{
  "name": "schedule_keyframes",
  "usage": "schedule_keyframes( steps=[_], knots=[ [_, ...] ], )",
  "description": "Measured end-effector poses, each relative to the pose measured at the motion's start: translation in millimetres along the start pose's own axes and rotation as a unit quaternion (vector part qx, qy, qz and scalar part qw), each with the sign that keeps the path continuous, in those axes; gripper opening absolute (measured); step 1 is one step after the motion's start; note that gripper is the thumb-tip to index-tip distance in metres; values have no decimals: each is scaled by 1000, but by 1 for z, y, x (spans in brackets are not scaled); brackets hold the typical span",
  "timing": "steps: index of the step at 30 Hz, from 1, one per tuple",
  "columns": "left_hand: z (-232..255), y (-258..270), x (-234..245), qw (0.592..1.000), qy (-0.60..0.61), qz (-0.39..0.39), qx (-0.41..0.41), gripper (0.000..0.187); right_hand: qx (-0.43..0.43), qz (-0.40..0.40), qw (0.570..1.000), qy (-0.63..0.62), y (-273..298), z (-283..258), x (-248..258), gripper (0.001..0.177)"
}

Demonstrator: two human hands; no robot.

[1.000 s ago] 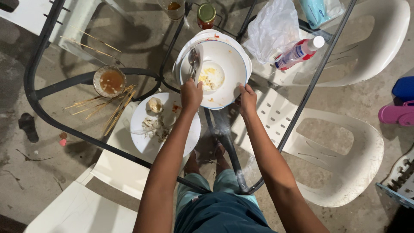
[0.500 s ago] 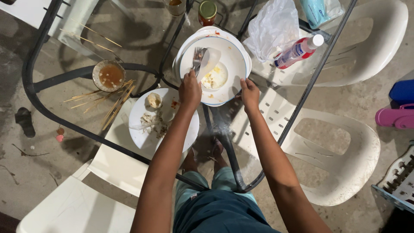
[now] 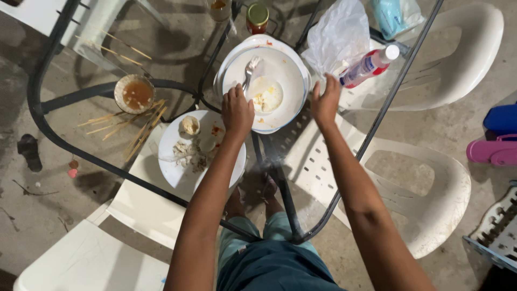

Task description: The person retrieves a bowl from a cabinet, places food items onto it from various plates on a table, and then stacks the used plates and bowls together.

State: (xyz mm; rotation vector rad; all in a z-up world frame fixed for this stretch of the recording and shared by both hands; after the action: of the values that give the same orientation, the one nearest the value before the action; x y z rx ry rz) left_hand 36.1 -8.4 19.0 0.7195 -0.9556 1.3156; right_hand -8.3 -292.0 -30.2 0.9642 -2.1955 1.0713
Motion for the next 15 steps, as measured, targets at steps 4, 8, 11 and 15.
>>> schedule_keyframes(
  steps=[4,8,11,15],
  knots=[
    [22,13,28,994,18,98,-50,59,85,-5,994,63,-36,23,-9,58],
    [42,34,39,988,56,119,-83,49,3,-232,944,235,-54,74,-47,37],
    [49,41,42,989,49,119,-77,46,-22,-273,932,238,-68,80,-54,16],
    [61,54,37,991,74,94,-56,45,88,-151,968,178,-83,44,-18,25]
  ],
)
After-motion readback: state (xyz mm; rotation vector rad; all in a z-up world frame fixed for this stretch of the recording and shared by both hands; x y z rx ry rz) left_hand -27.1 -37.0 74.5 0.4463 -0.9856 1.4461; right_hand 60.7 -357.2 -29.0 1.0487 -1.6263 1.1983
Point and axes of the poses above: each hand's wrist, its own y-axis away from the middle knuckle, its own x-axis out of the back of the hand, z = x × y, the point moved 4 cm from there along -y, towards the middle knuckle, and after that the axes turned 3 degrees about z, right-handed, at the moved point
